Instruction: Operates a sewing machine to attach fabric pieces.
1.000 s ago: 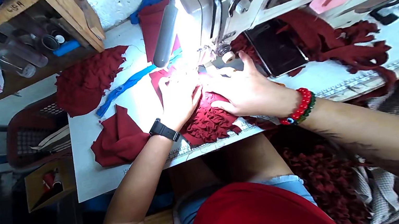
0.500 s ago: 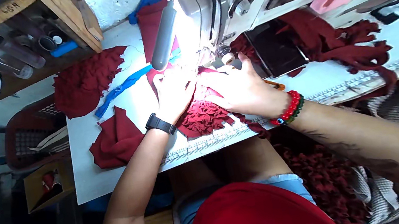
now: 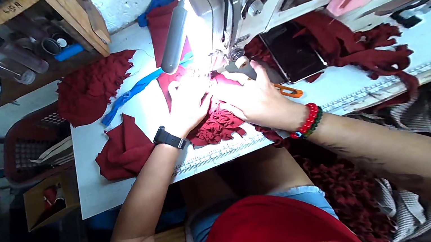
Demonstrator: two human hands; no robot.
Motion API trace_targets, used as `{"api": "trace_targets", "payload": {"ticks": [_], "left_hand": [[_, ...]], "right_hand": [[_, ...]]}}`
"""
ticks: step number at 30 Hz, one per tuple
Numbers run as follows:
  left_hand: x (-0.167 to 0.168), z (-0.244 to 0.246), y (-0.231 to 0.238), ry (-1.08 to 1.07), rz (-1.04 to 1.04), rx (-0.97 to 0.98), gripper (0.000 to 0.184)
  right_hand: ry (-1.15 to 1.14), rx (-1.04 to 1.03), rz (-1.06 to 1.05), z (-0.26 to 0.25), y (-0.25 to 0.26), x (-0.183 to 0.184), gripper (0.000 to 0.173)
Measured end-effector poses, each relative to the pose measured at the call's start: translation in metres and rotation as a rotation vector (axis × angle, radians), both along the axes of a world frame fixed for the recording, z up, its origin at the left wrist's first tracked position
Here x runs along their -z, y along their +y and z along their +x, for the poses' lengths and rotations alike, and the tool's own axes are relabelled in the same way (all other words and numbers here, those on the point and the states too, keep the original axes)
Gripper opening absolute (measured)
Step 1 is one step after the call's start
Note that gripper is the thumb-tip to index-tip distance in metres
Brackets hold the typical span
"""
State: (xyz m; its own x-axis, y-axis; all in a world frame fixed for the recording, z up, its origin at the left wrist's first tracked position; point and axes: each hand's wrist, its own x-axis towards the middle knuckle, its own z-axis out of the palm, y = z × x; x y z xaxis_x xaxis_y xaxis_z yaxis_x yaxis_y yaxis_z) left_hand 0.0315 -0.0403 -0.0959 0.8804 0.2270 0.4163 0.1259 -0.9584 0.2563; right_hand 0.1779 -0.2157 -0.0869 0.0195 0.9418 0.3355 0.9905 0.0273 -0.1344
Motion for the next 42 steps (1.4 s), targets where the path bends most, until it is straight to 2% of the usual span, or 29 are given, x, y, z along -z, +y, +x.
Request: {"api": "trace_targets", "payload": {"ticks": [3,12,17,21,25,28,30,33,37,42], "left_hand": [[0.002,-0.001,0.003,-0.022,-0.020,0.023,0.023],[0.001,0.005,-0.001,-0.025,-0.055,-0.073,0.022],[0.002,0.011,0.006,-0.035,-0.045,-0.100,0.023],[0.001,0.015,0.015,0.024,-0.034,-0.119,0.028],[-0.015,-0.001,-0.016,0.030,-0.105,-0.165,0.024],[-0.014,-0.015,-0.034,0.124,-0.092,-0.136,0.024],[-0.011,-0.016,-0.031,0.098,-0.055,-0.090,0.023],[-0.006,-0.008,-0.020,0.074,0.018,0.002,0.033],[-0.008,-0.008,-0.017,0.115,-0.049,0.024,0.031],[-0.006,-0.004,-0.013,0.076,-0.106,0.001,0.027]], "right_hand": [[0.007,-0.007,-0.013,0.002,-0.001,0.000,0.036],[0.008,0.021,-0.021,0.001,0.000,-0.001,0.036],[-0.031,0.047,-0.105,0.003,0.010,-0.004,0.037],[-0.052,0.047,-0.092,0.004,0.017,-0.001,0.036],[0.017,0.125,-0.036,0.000,0.014,-0.002,0.038],[0.091,0.109,0.045,-0.008,0.000,-0.003,0.032],[0.082,0.092,0.038,-0.015,-0.005,-0.004,0.027],[0.064,0.096,0.020,-0.020,-0.006,-0.007,0.024],[0.043,0.052,0.021,-0.021,-0.008,-0.008,0.017],[0.311,0.141,-0.145,-0.015,-0.011,-0.024,0.025]]}}
